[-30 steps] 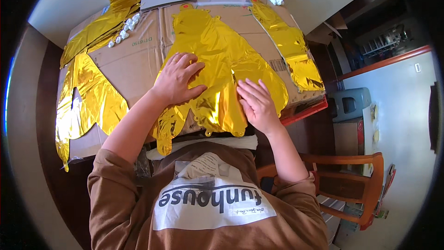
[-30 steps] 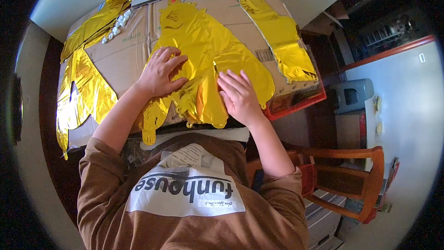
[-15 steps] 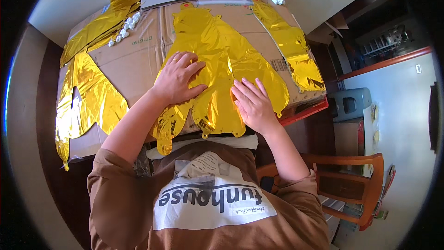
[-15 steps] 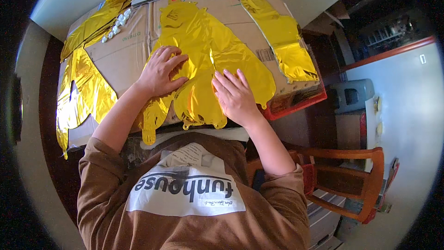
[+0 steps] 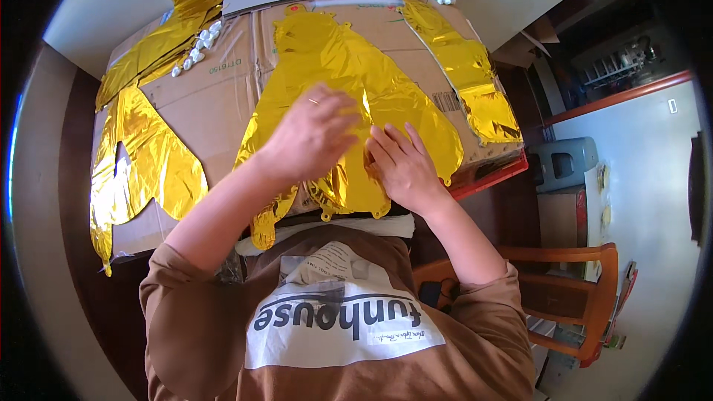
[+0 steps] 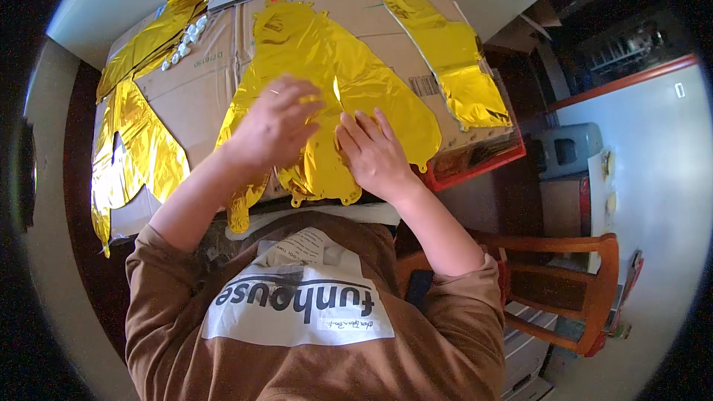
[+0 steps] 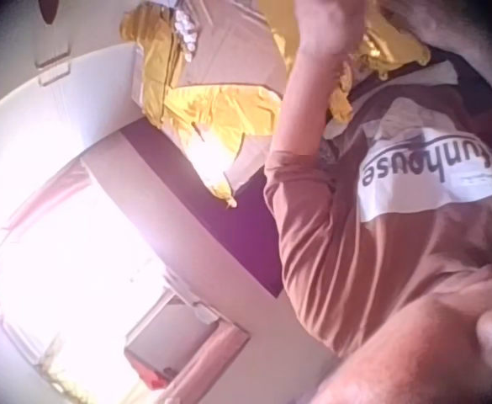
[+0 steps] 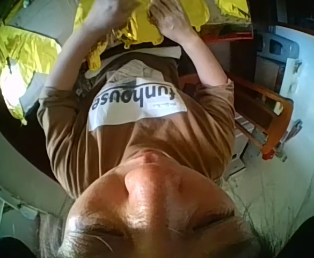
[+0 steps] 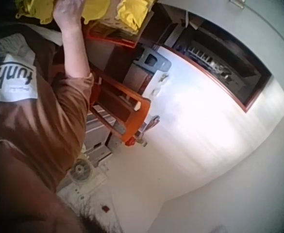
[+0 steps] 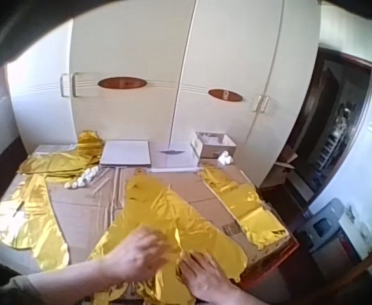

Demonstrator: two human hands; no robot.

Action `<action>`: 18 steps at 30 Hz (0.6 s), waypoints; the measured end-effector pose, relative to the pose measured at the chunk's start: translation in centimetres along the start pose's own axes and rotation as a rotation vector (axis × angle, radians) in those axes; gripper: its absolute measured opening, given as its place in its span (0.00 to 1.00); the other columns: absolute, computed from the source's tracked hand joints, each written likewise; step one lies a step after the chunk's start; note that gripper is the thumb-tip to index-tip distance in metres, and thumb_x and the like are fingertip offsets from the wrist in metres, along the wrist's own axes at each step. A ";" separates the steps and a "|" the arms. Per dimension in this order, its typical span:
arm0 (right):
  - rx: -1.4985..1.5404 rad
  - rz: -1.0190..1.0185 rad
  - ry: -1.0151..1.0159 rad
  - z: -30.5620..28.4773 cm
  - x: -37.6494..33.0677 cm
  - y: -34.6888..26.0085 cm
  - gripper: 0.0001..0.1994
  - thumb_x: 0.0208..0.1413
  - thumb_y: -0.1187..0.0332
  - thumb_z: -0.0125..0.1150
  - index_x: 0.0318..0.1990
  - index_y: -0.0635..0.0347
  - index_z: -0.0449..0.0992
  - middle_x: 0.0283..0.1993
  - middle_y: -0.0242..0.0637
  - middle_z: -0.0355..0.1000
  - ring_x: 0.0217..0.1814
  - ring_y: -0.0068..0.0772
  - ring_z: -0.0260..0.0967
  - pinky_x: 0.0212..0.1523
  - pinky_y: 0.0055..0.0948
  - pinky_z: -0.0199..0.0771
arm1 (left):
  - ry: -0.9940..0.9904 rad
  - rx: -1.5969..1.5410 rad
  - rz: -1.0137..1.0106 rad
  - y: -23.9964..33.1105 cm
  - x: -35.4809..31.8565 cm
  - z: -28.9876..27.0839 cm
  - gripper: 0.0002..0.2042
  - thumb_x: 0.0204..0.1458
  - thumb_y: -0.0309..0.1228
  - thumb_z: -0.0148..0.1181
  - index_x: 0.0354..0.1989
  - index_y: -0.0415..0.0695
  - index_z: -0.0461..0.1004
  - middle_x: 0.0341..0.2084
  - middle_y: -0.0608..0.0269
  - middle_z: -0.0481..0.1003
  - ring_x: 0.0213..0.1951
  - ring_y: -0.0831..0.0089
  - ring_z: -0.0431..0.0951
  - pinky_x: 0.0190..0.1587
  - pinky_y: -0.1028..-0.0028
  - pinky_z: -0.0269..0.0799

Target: The recorder is folding gold foil balloons into packages.

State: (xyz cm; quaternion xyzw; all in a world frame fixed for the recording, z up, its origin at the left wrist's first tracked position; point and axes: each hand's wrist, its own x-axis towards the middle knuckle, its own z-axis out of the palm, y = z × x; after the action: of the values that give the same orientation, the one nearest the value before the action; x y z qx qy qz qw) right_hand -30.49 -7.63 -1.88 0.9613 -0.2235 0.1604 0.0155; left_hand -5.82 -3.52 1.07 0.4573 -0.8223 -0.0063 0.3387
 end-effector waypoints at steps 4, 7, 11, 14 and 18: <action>0.010 -0.020 0.009 0.3 0.2 0.2 0.22 0.59 0.65 0.57 0.58 0.66 0.72 0.63 0.47 0.69 0.66 0.51 0.64 0.72 0.55 0.55 | -0.067 -0.035 0.076 0.1 0.1 3.6 0.21 0.51 0.29 0.66 0.54 0.39 0.76 0.49 0.53 0.78 0.55 0.54 0.75 0.62 0.56 0.69; 0.014 -0.006 0.013 0.5 -0.1 0.4 0.22 0.60 0.64 0.57 0.59 0.65 0.72 0.65 0.46 0.68 0.66 0.51 0.64 0.72 0.55 0.55 | -0.092 -0.020 0.066 -1.3 -0.1 4.4 0.21 0.51 0.30 0.66 0.55 0.39 0.75 0.51 0.53 0.77 0.56 0.54 0.75 0.61 0.57 0.69; 0.075 -0.013 0.018 0.5 -1.0 0.9 0.22 0.62 0.63 0.58 0.60 0.64 0.73 0.67 0.45 0.67 0.69 0.52 0.63 0.73 0.54 0.54 | -0.152 -0.055 0.027 -1.1 -0.1 4.2 0.22 0.52 0.31 0.65 0.56 0.39 0.75 0.55 0.54 0.75 0.58 0.55 0.73 0.60 0.58 0.68; 0.095 -0.054 0.001 -0.1 -2.8 1.2 0.24 0.60 0.62 0.61 0.62 0.62 0.72 0.69 0.45 0.66 0.71 0.52 0.61 0.74 0.54 0.53 | -0.158 -0.057 0.023 -1.2 -0.1 4.1 0.22 0.52 0.31 0.64 0.57 0.40 0.74 0.56 0.54 0.74 0.59 0.55 0.72 0.60 0.58 0.68; 0.146 -0.056 -0.028 -1.0 -5.5 0.3 0.27 0.58 0.60 0.63 0.64 0.62 0.71 0.72 0.44 0.63 0.75 0.49 0.57 0.75 0.53 0.51 | -0.173 -0.065 0.007 -1.1 -0.3 4.3 0.22 0.52 0.31 0.64 0.57 0.40 0.74 0.56 0.54 0.74 0.59 0.54 0.72 0.61 0.58 0.67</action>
State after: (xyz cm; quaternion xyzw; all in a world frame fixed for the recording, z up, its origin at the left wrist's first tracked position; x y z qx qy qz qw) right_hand -35.56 -5.51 -2.69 0.9679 -0.1846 0.1624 -0.0533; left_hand -7.33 -5.24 -2.79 0.4409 -0.8495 -0.0714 0.2809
